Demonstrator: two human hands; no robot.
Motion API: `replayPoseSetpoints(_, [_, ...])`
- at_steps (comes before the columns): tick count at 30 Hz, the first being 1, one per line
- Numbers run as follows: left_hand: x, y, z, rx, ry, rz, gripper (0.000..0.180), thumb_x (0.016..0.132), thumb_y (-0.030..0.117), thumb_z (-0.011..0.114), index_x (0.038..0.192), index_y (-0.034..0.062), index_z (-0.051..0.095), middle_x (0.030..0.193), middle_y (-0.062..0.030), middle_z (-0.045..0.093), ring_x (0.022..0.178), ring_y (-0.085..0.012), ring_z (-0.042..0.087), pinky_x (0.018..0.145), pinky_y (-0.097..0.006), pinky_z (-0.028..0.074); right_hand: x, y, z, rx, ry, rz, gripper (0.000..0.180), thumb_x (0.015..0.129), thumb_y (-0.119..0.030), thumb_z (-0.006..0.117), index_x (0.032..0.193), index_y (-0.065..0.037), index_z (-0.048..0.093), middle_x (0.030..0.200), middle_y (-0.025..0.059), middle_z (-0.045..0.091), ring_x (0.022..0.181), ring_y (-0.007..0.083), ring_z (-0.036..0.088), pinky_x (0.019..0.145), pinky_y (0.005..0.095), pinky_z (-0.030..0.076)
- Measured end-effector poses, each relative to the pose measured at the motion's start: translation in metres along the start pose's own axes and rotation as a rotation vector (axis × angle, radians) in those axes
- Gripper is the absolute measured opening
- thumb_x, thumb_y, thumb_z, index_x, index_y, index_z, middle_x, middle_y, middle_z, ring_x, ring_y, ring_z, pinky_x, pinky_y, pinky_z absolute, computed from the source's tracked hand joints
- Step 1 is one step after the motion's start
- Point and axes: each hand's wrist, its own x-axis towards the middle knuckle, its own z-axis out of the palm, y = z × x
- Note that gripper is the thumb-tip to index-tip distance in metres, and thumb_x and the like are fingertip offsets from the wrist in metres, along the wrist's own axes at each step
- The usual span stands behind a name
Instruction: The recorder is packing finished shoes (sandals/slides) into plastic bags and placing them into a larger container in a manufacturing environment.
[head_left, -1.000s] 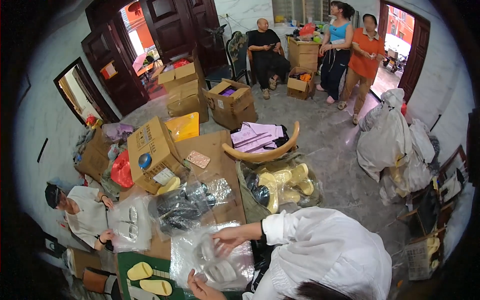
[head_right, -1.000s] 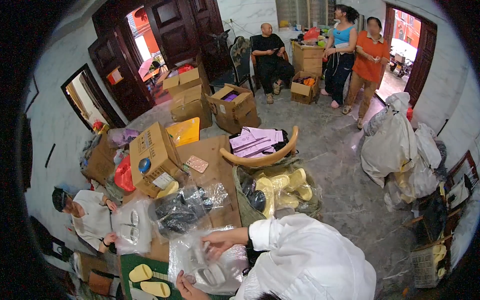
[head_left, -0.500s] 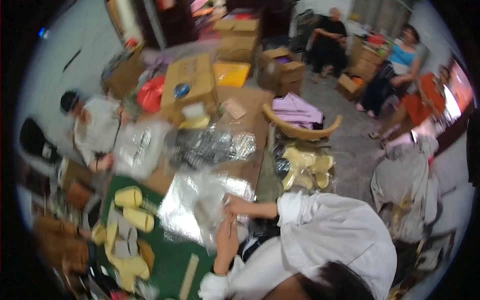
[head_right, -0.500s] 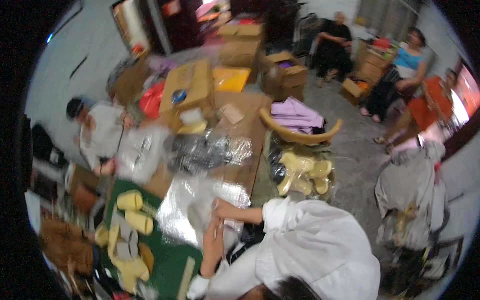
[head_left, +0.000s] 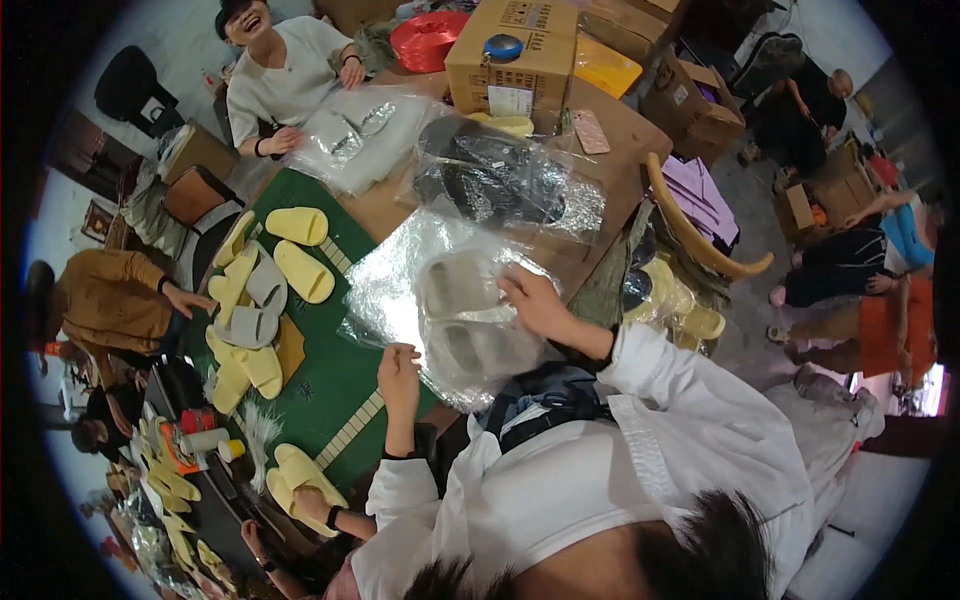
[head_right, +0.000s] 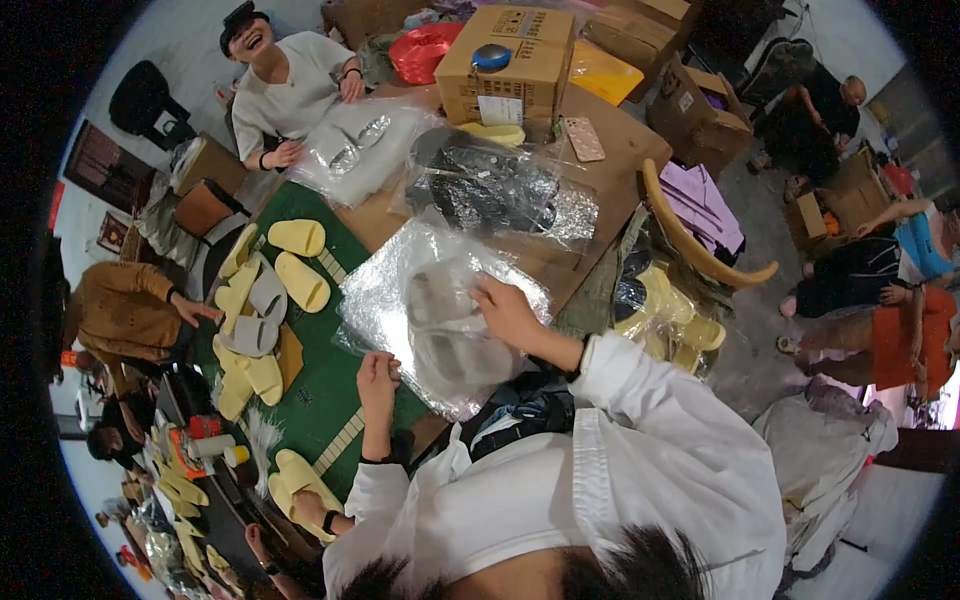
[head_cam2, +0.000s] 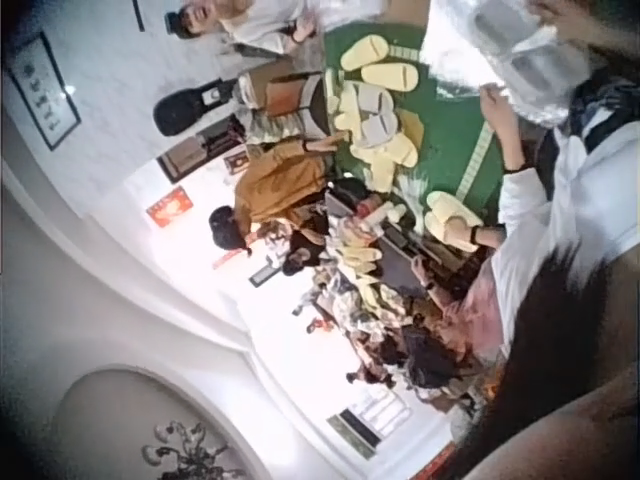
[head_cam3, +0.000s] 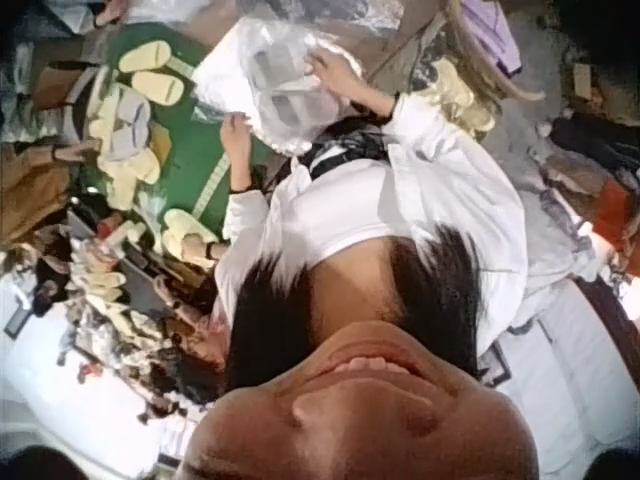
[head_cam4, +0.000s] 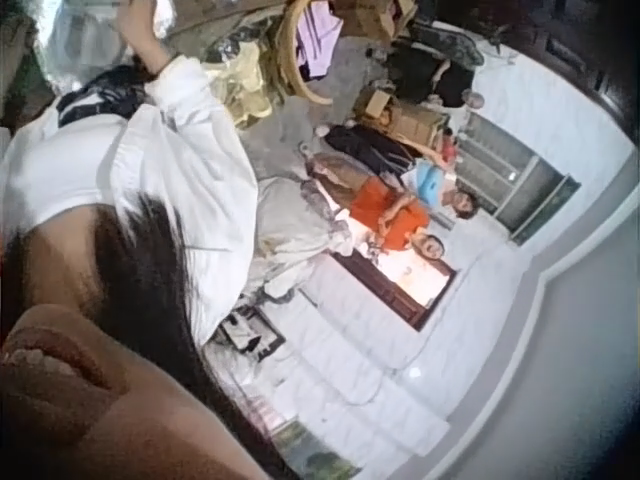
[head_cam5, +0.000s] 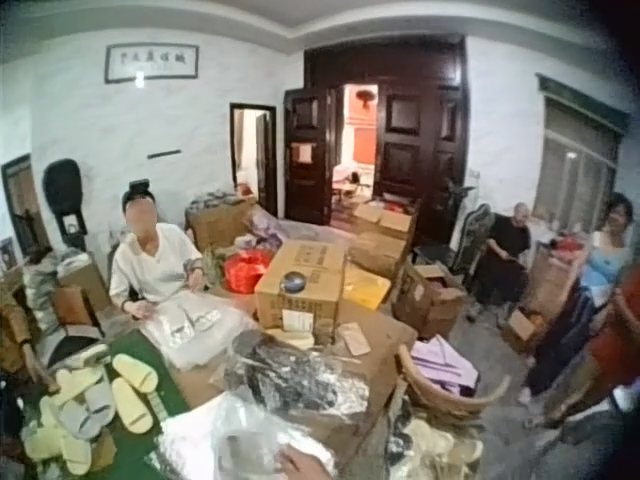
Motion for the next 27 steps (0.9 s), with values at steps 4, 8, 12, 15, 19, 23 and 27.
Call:
replayPoseSetpoints(4, [0.001, -0.048, 0.008, 0.405, -0.139, 0.196, 0.020, 0.084, 0.014, 0.043, 0.097, 0.0060, 0.056, 0.081, -0.0111, 0.062, 0.070, -0.0227, 0.060, 0.062, -0.032, 0.046, 0.053, -0.050, -0.006, 0.191, -0.128, 0.209, 0.021, 0.086, -0.014, 0.049, 0.103, -0.002, 0.051, 0.074, 0.0119, 0.060, 0.061, 0.0159, 0.059, 0.050, 0.0311, 0.046])
replayPoseSetpoints(8, [0.005, -0.079, 0.051, 0.732, -0.235, 0.139, 0.031, 0.083, 0.027, 0.047, 0.111, 0.0126, 0.049, 0.089, -0.0175, 0.059, 0.082, -0.0355, 0.057, 0.073, -0.042, 0.045, 0.097, -0.053, -0.012, 0.356, 0.122, -0.075, 0.019, 0.086, -0.016, 0.049, 0.099, -0.002, 0.052, 0.081, 0.0096, 0.059, 0.059, 0.0141, 0.056, 0.043, 0.0278, 0.045])
replayPoseSetpoints(12, [0.009, -0.083, 0.083, 1.027, -0.318, 0.061, 0.041, 0.082, 0.030, 0.043, 0.121, 0.0183, 0.046, 0.095, -0.0182, 0.056, 0.085, -0.0370, 0.056, 0.073, -0.046, 0.045, 0.127, 0.000, -0.029, 0.197, 0.484, 0.019, 0.022, 0.084, -0.022, 0.051, 0.097, -0.005, 0.055, 0.099, 0.0144, 0.055, 0.088, 0.0229, 0.053, 0.073, 0.0392, 0.043])
replayPoseSetpoints(15, [0.012, -0.084, 0.099, 1.106, -0.484, -0.204, 0.044, 0.081, 0.027, 0.038, 0.125, 0.0258, 0.043, 0.121, -0.0218, 0.041, 0.107, -0.0389, 0.045, 0.084, -0.052, 0.036, 0.142, 0.071, -0.023, -0.183, 0.665, 0.239, 0.028, 0.082, -0.033, 0.052, 0.098, -0.011, 0.058, 0.118, 0.0210, 0.044, 0.115, 0.0325, 0.034, 0.094, 0.0517, 0.024])
replayPoseSetpoints(19, [0.015, -0.124, 0.111, 1.258, -0.429, -0.068, 0.049, 0.080, 0.024, 0.039, 0.129, 0.0248, 0.038, 0.132, -0.0265, 0.028, 0.115, -0.0459, 0.034, 0.090, -0.055, 0.030, 0.150, 0.185, -0.027, -0.370, 0.482, 0.589, 0.032, 0.079, -0.042, 0.052, 0.098, -0.019, 0.062, 0.136, 0.0244, 0.023, 0.128, 0.0422, 0.007, 0.098, 0.0615, 0.002])
replayPoseSetpoints(23, [0.035, -0.140, 0.101, 1.217, -0.592, 0.063, 0.057, 0.076, 0.021, 0.043, 0.132, 0.0180, 0.033, 0.131, -0.0355, 0.020, 0.119, -0.0519, 0.026, 0.098, -0.050, 0.025, 0.171, 0.236, -0.027, 0.098, 0.605, 0.388, 0.029, 0.071, -0.032, 0.060, 0.088, -0.008, 0.065, 0.101, 0.0269, 0.054, 0.099, 0.0392, 0.049, 0.098, 0.0498, 0.022])
replayPoseSetpoints(27, [0.035, -0.126, 0.094, 1.236, -0.656, 0.014, 0.059, 0.075, 0.024, 0.044, 0.132, 0.0134, 0.032, 0.128, -0.0376, 0.024, 0.119, -0.0503, 0.027, 0.098, -0.049, 0.026, 0.166, 0.192, -0.009, 0.067, 0.455, 0.383, 0.017, 0.076, -0.019, 0.058, 0.078, -0.002, 0.060, 0.073, 0.0148, 0.061, 0.075, 0.0309, 0.057, 0.066, 0.0414, 0.043])
